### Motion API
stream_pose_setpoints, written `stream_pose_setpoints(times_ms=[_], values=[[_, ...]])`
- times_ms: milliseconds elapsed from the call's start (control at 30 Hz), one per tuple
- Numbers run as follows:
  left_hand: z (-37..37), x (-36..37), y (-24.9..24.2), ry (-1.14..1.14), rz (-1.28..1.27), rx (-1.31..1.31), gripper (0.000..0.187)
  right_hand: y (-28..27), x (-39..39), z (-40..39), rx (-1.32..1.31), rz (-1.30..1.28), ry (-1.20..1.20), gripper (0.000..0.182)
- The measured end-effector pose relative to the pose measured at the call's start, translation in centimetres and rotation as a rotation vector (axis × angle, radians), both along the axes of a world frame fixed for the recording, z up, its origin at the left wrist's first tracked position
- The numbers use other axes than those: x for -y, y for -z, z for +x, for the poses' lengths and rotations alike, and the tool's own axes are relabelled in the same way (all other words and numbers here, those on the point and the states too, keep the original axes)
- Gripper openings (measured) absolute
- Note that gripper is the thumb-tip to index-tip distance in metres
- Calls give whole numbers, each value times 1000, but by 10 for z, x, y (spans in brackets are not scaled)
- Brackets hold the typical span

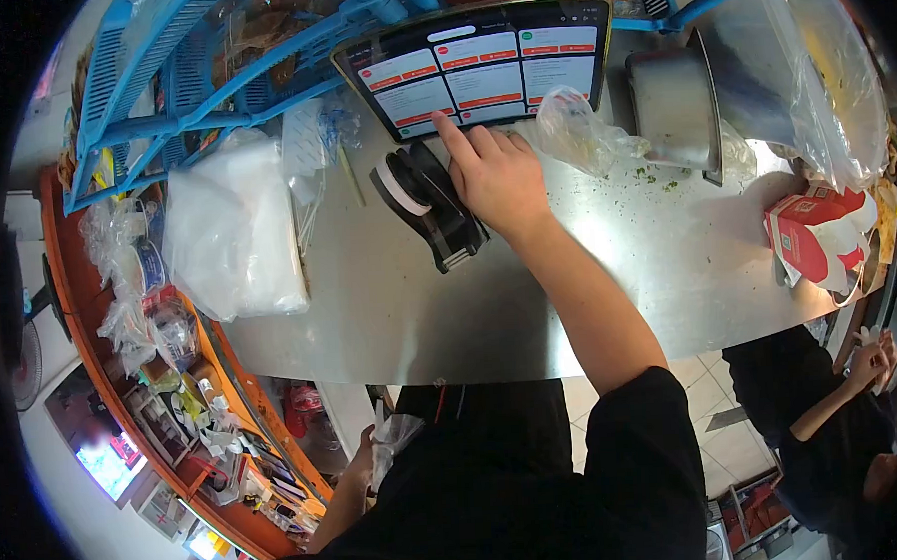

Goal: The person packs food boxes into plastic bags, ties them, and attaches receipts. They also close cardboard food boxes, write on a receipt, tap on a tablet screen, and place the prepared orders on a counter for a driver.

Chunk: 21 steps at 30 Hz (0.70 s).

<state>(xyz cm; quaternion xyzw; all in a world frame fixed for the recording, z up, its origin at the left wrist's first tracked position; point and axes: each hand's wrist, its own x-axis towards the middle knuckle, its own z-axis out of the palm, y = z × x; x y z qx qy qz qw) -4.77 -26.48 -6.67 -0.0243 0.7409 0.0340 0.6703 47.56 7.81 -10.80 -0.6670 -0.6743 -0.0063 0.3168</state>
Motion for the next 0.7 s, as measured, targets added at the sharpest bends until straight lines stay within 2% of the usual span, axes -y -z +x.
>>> stream_pose_setpoints(times_ms=[100, 200, 233, 300, 333, 400, 533, 600, 633, 700], values=[[-58, 42, 26, 15, -109, 52, 60, 0, 0, -1, -14, 9, 1, 60], [-144, 119, 90, 869, -79, -71, 52, -2, 0, 0, -13, 5, -6, 59], [-111, 94, 67, 734, -118, -123, 52, -3, 0, 0, -8, 1, -12, 59], [6, 1, -11, 455, -170, -246, 53, -2, 0, 0, 9, -6, -20, 58], [18, -10, -18, 454, -169, -245, 53, -2, -1, 1, 26, -8, -24, 57], [28, -22, -24, 509, -225, -381, 54, -5, 0, 0, 14, -7, -18, 56], [-13, 6, 8, 573, -188, -312, 64, -2, -1, 0, -12, -9, -12, 55], [-16, 8, 11, 432, 15, -400, 57, -3, -3, 0, -14, 23, -14, 55], [-9, 0, 5, 432, 16, -400, 57, -4, -3, 1, -16, 56, -14, 55], [20, -38, -19, 214, 101, -395, 56, -5, -4, 1, -13, 54, -18, 55]])
